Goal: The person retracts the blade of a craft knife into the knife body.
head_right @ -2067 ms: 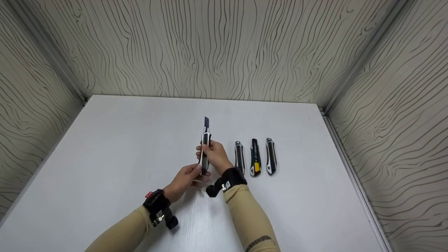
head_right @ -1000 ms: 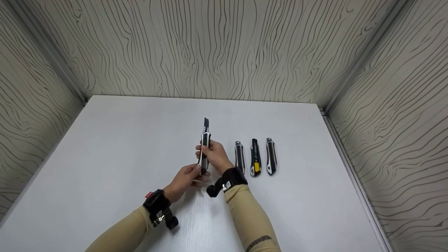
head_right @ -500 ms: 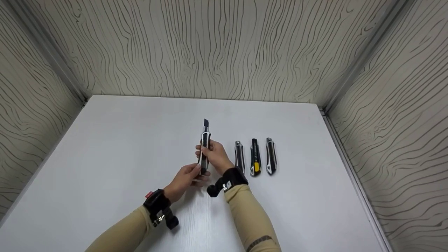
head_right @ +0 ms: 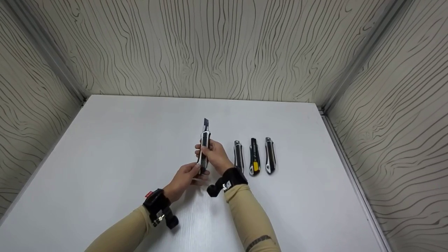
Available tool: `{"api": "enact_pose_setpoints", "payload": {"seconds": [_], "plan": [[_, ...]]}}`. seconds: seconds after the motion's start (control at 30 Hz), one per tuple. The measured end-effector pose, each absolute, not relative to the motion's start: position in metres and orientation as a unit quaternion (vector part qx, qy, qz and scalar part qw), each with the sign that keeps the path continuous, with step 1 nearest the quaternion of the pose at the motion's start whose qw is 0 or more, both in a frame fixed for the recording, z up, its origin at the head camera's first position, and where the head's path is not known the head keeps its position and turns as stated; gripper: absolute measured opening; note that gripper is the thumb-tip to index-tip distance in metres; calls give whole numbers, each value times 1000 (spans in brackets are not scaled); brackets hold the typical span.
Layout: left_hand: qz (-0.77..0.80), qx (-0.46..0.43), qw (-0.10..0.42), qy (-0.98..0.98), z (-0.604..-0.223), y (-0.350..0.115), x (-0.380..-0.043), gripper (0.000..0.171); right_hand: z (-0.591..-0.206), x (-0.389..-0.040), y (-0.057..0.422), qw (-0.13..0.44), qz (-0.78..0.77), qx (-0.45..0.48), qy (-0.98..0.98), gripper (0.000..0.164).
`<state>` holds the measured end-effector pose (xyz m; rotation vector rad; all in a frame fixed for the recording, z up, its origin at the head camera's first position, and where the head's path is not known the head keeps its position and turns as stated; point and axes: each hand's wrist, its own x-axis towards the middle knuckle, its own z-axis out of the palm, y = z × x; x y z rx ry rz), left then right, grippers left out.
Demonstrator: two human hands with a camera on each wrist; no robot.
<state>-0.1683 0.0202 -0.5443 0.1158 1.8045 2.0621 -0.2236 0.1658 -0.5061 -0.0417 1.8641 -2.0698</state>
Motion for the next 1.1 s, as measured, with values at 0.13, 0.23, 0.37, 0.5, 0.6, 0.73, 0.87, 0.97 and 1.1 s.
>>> {"api": "enact_pose_setpoints", "payload": {"seconds": [0.13, 0.23, 0.37, 0.5, 0.6, 0.73, 0.87, 0.97, 1.1], "plan": [[741, 37, 200, 641, -544, 20, -168, 32, -506, -223, 166, 182, -732, -16, 657, 44], [740, 33, 200, 641, -544, 20, -168, 31, -505, -223, 166, 183, -729, -15, 659, 44], [736, 34, 196, 647, -544, 20, -169, 32, -505, -224, 166, 185, -730, -16, 657, 45], [733, 32, 193, 651, -544, 19, -169, 32, -506, -224, 167, 187, -730, -19, 657, 47], [736, 28, 194, 648, -544, 20, -169, 32, -507, -224, 167, 186, -729, -21, 658, 48], [742, 27, 194, 641, -544, 20, -168, 31, -507, -223, 167, 187, -730, -21, 657, 49], [743, 31, 195, 640, -543, 19, -168, 32, -508, -222, 167, 192, -730, -19, 655, 49], [744, 30, 197, 638, -543, 19, -167, 33, -508, -221, 167, 195, -730, -13, 655, 49], [740, 39, 203, 640, -544, 20, -167, 35, -506, -221, 169, 195, -732, -5, 653, 47]]}}
